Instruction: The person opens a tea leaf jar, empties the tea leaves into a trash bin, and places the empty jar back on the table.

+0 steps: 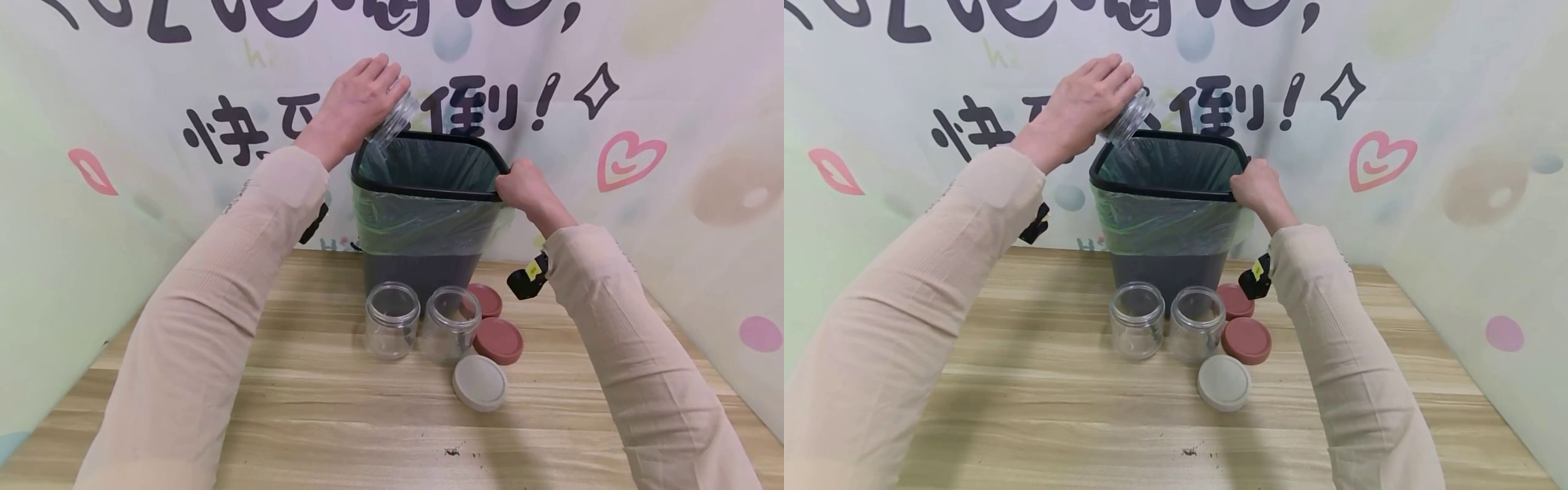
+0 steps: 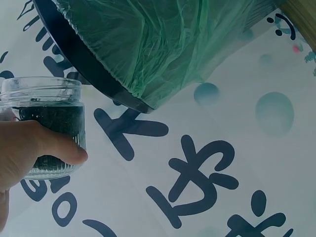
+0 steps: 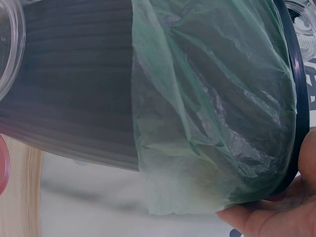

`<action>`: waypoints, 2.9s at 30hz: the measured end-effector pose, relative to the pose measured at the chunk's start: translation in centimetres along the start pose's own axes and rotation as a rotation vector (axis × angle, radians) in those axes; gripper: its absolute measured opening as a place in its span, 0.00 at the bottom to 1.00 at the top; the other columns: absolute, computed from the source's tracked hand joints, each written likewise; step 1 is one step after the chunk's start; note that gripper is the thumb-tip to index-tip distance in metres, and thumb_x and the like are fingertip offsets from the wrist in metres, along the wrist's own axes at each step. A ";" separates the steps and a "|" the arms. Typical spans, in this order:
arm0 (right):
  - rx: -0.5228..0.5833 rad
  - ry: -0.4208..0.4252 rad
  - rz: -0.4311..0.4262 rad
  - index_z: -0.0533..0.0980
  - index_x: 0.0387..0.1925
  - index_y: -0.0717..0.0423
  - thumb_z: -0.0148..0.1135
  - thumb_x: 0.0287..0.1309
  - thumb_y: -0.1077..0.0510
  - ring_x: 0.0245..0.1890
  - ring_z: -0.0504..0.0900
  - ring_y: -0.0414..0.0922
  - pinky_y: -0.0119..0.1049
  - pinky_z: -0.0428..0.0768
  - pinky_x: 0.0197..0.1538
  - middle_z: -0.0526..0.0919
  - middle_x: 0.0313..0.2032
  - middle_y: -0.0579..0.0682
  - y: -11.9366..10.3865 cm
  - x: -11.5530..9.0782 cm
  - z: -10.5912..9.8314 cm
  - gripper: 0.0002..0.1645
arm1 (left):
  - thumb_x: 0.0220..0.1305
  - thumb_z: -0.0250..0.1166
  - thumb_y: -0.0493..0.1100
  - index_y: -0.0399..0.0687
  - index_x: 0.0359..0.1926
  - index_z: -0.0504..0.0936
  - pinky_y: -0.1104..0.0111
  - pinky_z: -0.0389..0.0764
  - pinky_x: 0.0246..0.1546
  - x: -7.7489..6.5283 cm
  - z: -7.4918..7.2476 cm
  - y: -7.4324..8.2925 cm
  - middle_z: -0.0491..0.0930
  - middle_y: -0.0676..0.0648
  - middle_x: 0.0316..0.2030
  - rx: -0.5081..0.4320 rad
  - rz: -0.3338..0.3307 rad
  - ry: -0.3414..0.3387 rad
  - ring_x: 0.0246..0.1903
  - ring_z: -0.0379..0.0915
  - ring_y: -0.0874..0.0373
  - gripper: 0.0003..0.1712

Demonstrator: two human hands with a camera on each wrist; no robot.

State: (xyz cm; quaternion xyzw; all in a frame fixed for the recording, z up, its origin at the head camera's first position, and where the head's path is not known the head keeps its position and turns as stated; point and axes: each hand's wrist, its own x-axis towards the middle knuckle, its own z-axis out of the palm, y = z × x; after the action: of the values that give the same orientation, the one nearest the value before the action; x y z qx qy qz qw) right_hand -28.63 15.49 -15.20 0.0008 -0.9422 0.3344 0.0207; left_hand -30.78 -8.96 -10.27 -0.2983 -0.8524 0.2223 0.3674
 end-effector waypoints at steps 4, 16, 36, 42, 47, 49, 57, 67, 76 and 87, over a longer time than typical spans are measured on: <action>-0.007 0.007 -0.002 0.60 0.34 0.65 0.34 0.57 0.63 0.27 0.62 0.48 0.35 0.62 0.28 0.57 0.28 0.54 0.0 0.0 0.0 0.08 | 0.47 0.62 0.27 0.34 0.56 0.61 0.61 0.58 0.60 0.0 -0.1 0.0 0.63 0.35 0.55 0.009 0.003 -0.007 0.57 0.56 0.44 0.33; -0.025 0.009 -0.015 0.60 0.33 0.65 0.34 0.57 0.63 0.28 0.62 0.48 0.35 0.62 0.28 0.58 0.29 0.55 0.1 0.1 0.0 0.08 | 0.47 0.63 0.27 0.35 0.55 0.62 0.61 0.57 0.61 0.2 -0.6 0.0 0.64 0.36 0.54 0.034 0.045 0.009 0.57 0.57 0.45 0.32; -0.016 0.006 0.006 0.61 0.35 0.66 0.35 0.57 0.63 0.29 0.63 0.49 0.35 0.63 0.30 0.59 0.28 0.55 0.1 0.1 0.0 0.09 | 0.48 0.62 0.25 0.35 0.55 0.61 0.61 0.56 0.61 0.5 -1.1 0.0 0.64 0.35 0.55 0.061 0.091 -0.044 0.58 0.56 0.44 0.32; -0.014 0.006 0.008 0.60 0.34 0.66 0.35 0.57 0.63 0.29 0.63 0.49 0.35 0.63 0.29 0.59 0.28 0.55 0.1 0.2 0.0 0.09 | 0.50 0.60 0.25 0.35 0.56 0.60 0.60 0.55 0.62 0.6 -1.1 0.2 0.63 0.35 0.57 0.090 0.116 -0.070 0.59 0.55 0.44 0.31; -0.002 -0.003 0.014 0.60 0.36 0.66 0.34 0.58 0.63 0.30 0.63 0.49 0.35 0.63 0.31 0.59 0.28 0.54 0.0 0.1 0.0 0.10 | 0.50 0.61 0.25 0.35 0.56 0.60 0.60 0.54 0.62 0.7 -1.0 0.2 0.62 0.35 0.58 0.096 0.120 -0.070 0.60 0.54 0.44 0.32; -0.003 -0.001 0.013 0.60 0.36 0.66 0.34 0.58 0.63 0.30 0.64 0.49 0.36 0.63 0.31 0.59 0.28 0.54 0.0 0.1 0.0 0.10 | 0.49 0.61 0.25 0.36 0.56 0.60 0.59 0.54 0.62 0.7 -1.0 0.1 0.61 0.35 0.58 0.097 0.119 -0.063 0.60 0.54 0.44 0.32; -0.001 0.011 -0.001 0.61 0.33 0.65 0.35 0.57 0.63 0.26 0.63 0.47 0.35 0.63 0.29 0.59 0.27 0.53 0.1 0.0 0.0 0.08 | 0.50 0.61 0.25 0.37 0.58 0.59 0.59 0.53 0.63 0.9 -1.0 0.2 0.60 0.36 0.59 0.128 0.133 -0.063 0.61 0.52 0.44 0.34; -0.015 0.016 -0.003 0.60 0.32 0.65 0.35 0.57 0.63 0.29 0.63 0.49 0.35 0.63 0.29 0.59 0.29 0.55 0.0 0.0 0.1 0.08 | 0.54 0.56 0.24 0.38 0.60 0.61 0.59 0.53 0.63 1.0 -0.6 0.6 0.61 0.38 0.60 0.152 0.169 -0.052 0.61 0.53 0.45 0.31; -0.026 0.022 -0.005 0.60 0.30 0.64 0.35 0.56 0.63 0.26 0.62 0.47 0.34 0.62 0.27 0.59 0.28 0.54 0.1 0.1 0.0 0.07 | 0.55 0.54 0.24 0.39 0.57 0.63 0.60 0.55 0.62 0.9 -0.1 0.6 0.64 0.38 0.58 0.129 0.199 -0.007 0.59 0.55 0.46 0.27; -0.012 0.019 -0.004 0.61 0.34 0.66 0.35 0.56 0.63 0.27 0.63 0.48 0.34 0.63 0.29 0.59 0.28 0.54 0.1 0.0 0.1 0.09 | 0.53 0.57 0.25 0.39 0.59 0.61 0.60 0.54 0.62 0.9 -0.6 0.8 0.62 0.38 0.60 0.081 0.115 -0.063 0.61 0.53 0.46 0.31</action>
State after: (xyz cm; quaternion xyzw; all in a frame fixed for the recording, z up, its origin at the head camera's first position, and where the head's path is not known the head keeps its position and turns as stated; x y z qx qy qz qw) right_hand -28.64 15.51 -15.35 -0.0004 -0.9440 0.3287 0.0304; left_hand -30.52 -7.73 -9.90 -0.3244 -0.8354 0.2866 0.3387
